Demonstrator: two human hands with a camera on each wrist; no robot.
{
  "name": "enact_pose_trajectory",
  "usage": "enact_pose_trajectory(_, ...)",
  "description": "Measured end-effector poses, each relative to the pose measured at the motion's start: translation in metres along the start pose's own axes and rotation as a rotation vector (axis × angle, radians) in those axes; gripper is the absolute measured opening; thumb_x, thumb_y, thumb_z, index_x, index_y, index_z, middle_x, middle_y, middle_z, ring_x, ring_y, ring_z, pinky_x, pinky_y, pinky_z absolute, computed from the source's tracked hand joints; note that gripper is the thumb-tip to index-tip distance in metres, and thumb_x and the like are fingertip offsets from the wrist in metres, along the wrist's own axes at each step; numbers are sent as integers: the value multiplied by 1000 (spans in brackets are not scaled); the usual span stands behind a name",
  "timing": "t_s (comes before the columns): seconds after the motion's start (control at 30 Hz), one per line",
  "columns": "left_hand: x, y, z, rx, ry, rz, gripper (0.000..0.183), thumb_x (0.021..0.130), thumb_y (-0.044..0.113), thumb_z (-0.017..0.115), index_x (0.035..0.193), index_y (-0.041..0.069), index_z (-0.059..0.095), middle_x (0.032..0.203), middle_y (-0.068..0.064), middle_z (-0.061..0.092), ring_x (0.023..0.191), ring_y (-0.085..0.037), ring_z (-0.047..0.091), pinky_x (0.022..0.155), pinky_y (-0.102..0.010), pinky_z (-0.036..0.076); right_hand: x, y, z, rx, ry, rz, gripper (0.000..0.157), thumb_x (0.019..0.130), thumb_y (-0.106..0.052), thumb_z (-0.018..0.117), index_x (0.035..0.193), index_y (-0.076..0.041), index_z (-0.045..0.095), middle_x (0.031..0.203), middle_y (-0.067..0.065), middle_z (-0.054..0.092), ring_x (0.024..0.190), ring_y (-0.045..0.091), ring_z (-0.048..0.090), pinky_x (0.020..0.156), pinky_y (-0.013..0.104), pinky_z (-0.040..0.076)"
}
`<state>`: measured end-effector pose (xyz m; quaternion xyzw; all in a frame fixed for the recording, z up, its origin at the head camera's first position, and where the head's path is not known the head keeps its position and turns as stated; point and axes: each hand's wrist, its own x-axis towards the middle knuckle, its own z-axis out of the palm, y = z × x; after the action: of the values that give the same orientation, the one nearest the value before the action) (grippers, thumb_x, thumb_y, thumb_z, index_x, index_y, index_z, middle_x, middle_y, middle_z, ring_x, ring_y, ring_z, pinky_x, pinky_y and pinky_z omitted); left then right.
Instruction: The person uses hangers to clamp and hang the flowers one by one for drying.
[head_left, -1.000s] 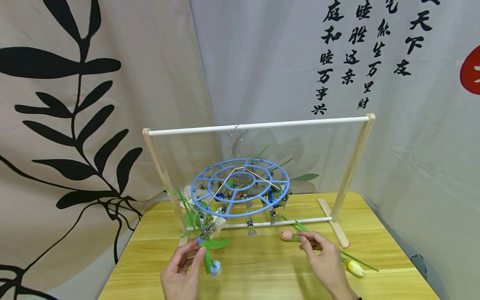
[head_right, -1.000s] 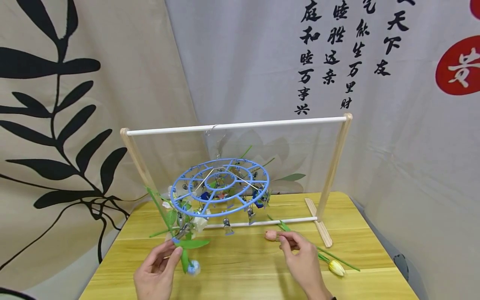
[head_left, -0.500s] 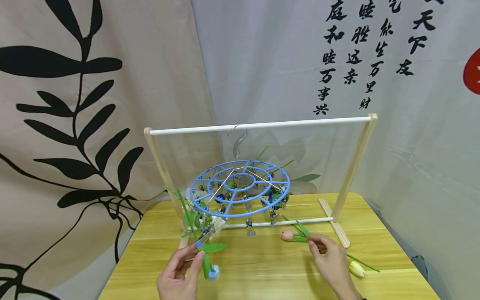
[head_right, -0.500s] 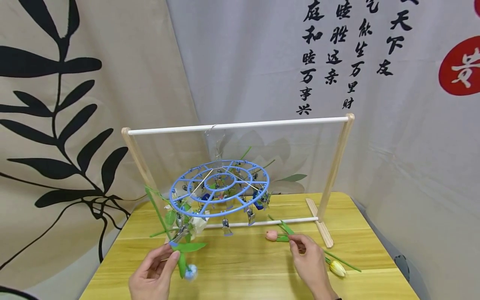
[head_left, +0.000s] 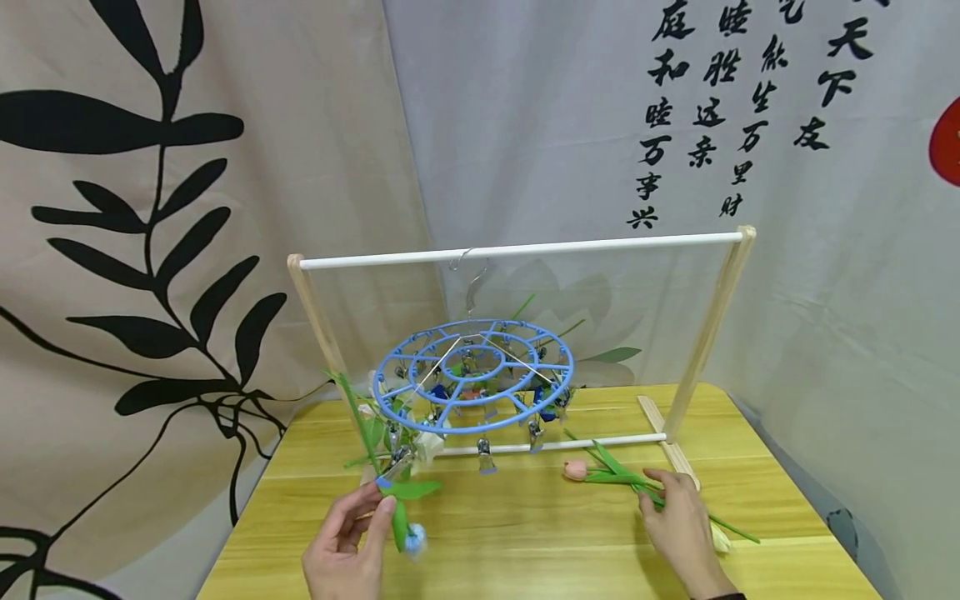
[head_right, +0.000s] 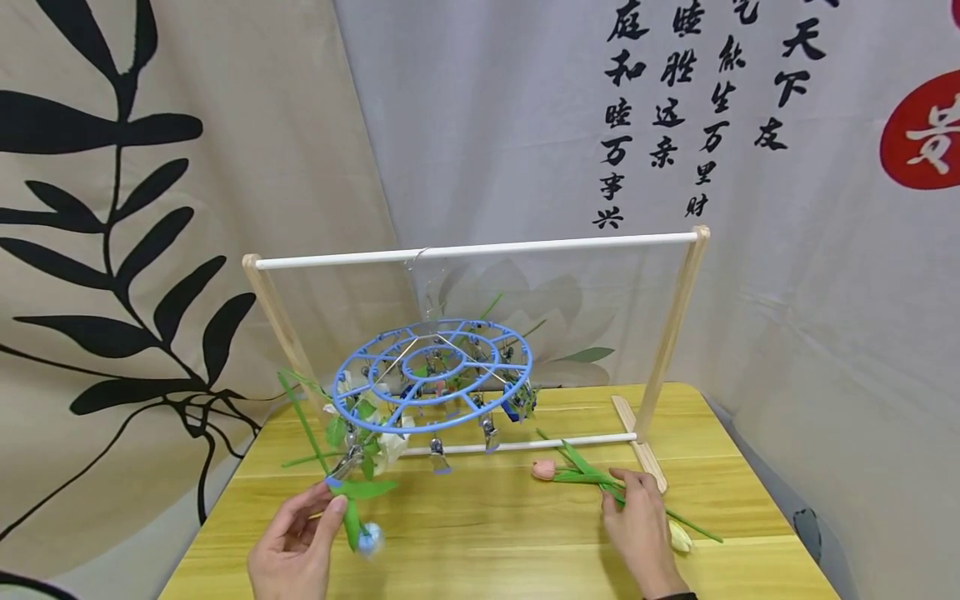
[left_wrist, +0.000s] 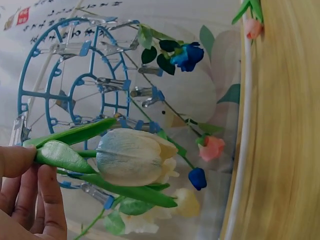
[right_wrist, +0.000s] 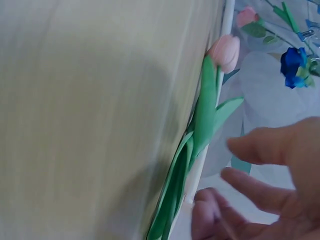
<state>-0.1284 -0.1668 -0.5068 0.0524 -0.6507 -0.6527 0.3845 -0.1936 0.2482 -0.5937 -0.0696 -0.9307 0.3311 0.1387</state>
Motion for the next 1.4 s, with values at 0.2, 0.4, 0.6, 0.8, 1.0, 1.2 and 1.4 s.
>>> enact_pose_trajectory(0.2,6,-10,1,-11,-56,-26,26,93,-22,84,117,-11,82,100,8,85,92,-4,81,78,-16,66,6,15,0,-134,-56,13,43,99,-1,82,140,11,74,131,40,70,120,60,70,95,72,64)
enact_pose_trajectory(0.4,3,-19,8,-25,-138,14,29,93,-23,83,118,-10,82,102,7,84,94,-4,81,81,-18,67,8,21,2,-168,-45,-20,28,92,7,86,120,4,84,112,24,78,101,44,72,81,63,64)
enact_pose_trajectory(0.6,-1,-22,17,-6,-199,-7,26,95,-17,85,117,-3,84,102,5,84,93,-7,80,86,-17,66,10,19,1,-177,-22,-44,18,91,8,86,108,1,85,103,16,82,96,41,77,77,61,65)
enact_pose_trajectory(0.8,-5,-23,27,-15,-242,-1,29,94,-17,86,117,0,85,103,1,84,92,-8,80,86,-18,66,12,18,-1,-173,-13,-32,6,98,4,85,101,-1,85,95,12,83,86,34,80,71,57,64)
enact_pose_trajectory(1.0,-7,-24,33,-27,-275,-7,30,94,-15,87,118,3,86,105,-1,85,93,-9,79,89,-20,67,12,14,-1,-145,11,-40,5,102,3,83,106,0,82,100,15,82,86,30,78,68,47,63)
enact_pose_trajectory(1.2,-5,-25,40,-44,-305,14,28,94,-14,87,117,3,85,106,-6,85,93,-10,79,89,-22,67,14,8,-1,-138,79,-127,12,102,3,85,103,-8,82,101,11,85,92,34,82,76,56,66)
enact_pose_trajectory(1.4,-6,-29,45,-39,-336,-12,29,94,-12,88,117,7,86,107,-6,85,95,-10,80,89,-22,68,17,4,-1,-128,43,-105,16,102,1,87,100,-15,83,102,9,86,92,30,82,69,48,63)
